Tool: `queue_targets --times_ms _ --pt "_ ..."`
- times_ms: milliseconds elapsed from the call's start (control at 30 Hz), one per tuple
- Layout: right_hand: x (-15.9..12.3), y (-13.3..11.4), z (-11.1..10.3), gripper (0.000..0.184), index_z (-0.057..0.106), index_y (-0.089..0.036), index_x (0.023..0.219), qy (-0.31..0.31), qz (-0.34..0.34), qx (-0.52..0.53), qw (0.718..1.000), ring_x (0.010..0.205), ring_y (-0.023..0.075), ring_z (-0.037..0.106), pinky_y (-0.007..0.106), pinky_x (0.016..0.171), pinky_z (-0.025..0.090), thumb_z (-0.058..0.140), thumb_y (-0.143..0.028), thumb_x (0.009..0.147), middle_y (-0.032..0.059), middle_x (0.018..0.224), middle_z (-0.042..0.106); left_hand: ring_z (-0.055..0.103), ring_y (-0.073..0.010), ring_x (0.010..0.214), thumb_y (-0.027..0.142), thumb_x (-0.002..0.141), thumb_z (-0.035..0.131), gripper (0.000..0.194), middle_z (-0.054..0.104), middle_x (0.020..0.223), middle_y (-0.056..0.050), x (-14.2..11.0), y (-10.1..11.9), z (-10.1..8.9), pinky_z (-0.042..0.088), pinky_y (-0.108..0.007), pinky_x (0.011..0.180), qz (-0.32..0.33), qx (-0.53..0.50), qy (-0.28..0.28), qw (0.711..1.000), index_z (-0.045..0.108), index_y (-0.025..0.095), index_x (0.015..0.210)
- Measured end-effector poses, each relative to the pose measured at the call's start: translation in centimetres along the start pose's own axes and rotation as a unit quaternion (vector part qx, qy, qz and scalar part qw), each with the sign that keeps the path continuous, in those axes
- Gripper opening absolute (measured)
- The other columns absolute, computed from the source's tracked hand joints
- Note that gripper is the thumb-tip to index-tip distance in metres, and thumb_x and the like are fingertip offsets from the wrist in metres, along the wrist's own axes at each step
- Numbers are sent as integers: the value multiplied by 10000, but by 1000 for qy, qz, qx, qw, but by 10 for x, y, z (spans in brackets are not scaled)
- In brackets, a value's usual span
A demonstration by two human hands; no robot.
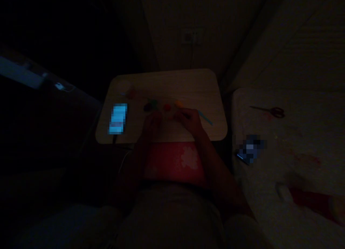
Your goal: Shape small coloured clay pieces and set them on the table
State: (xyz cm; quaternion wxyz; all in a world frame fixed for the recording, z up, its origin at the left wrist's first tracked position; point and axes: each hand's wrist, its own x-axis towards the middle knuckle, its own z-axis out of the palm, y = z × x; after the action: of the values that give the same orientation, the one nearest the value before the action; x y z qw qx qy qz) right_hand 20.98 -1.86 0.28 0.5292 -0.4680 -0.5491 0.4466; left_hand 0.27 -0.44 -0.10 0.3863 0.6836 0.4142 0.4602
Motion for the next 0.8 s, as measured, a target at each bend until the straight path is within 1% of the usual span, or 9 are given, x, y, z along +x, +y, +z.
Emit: queue_targets --times_ms 67,133,233,300,400,500,567,633,800 --pt "0 1 0 459 731 -207 667 1 -3 -4 1000 594 168 598 299 574 471 750 -634 835 32 644 699 520 -150 658 713 1033 450 605 566 687 -13 1 0 0 449 -286 643 5 9 0 1000 572 200 736" --pt "1 1 -1 448 743 -206 685 5 -6 -12 1000 608 171 605 299 583 474 751 -628 836 31 653 703 579 -157 704 636 1036 520 527 627 727 -21 2 -2 0 482 -278 685 7 18 -3 1000 635 192 775" --pt "1 2 -1 458 741 -207 677 6 -13 -22 1000 609 173 604 304 595 475 750 -637 834 29 642 696 652 -166 755 483 980 675 331 725 799 -28 2 -6 0 512 -267 715 -2 23 0 1000 723 186 843" --pt "1 3 -1 456 740 -211 668 4 -14 -22 1000 613 177 609 310 606 482 747 -634 837 30 641 698 693 -176 785 410 939 730 229 782 868 -39 1 -9 -1 535 -270 733 -15 29 9 999 776 188 911" --pt "1 3 -1 415 757 -212 689 6 -9 -13 1000 606 174 611 306 598 473 757 -601 832 28 648 709 755 -208 903 358 943 722 205 832 1007 -73 1 -10 0 585 -304 838 -24 23 21 999 820 192 1012" --pt "1 4 -2 378 762 -209 685 4 -12 -12 1000 598 167 609 302 595 460 763 -559 828 26 651 715 775 -234 1072 326 970 682 227 832 1151 -97 1 -6 0 593 -354 992 -9 1 27 1000 830 197 1083" --pt "1 3 -2 371 759 -209 674 3 -15 -19 1000 598 168 607 303 593 452 761 -546 831 26 645 715 781 -234 1081 320 986 655 231 837 1139 -94 2 -3 0 596 -366 1016 -6 -1 26 1000 838 203 1064" --pt "1 3 -2 369 753 -210 668 3 -15 -20 1000 600 170 605 305 590 447 761 -542 830 26 639 713 792 -230 1029 329 990 648 232 847 1075 -87 2 -1 -1 609 -368 994 -12 3 19 1000 844 206 1009" --pt "1 0 -2 354 755 -212 680 1 -9 -7 1000 607 170 607 308 598 457 763 -529 836 26 646 710 793 -224 908 357 953 701 215 846 942 -78 2 -2 -1 621 -357 911 -10 3 21 1000 835 197 901"
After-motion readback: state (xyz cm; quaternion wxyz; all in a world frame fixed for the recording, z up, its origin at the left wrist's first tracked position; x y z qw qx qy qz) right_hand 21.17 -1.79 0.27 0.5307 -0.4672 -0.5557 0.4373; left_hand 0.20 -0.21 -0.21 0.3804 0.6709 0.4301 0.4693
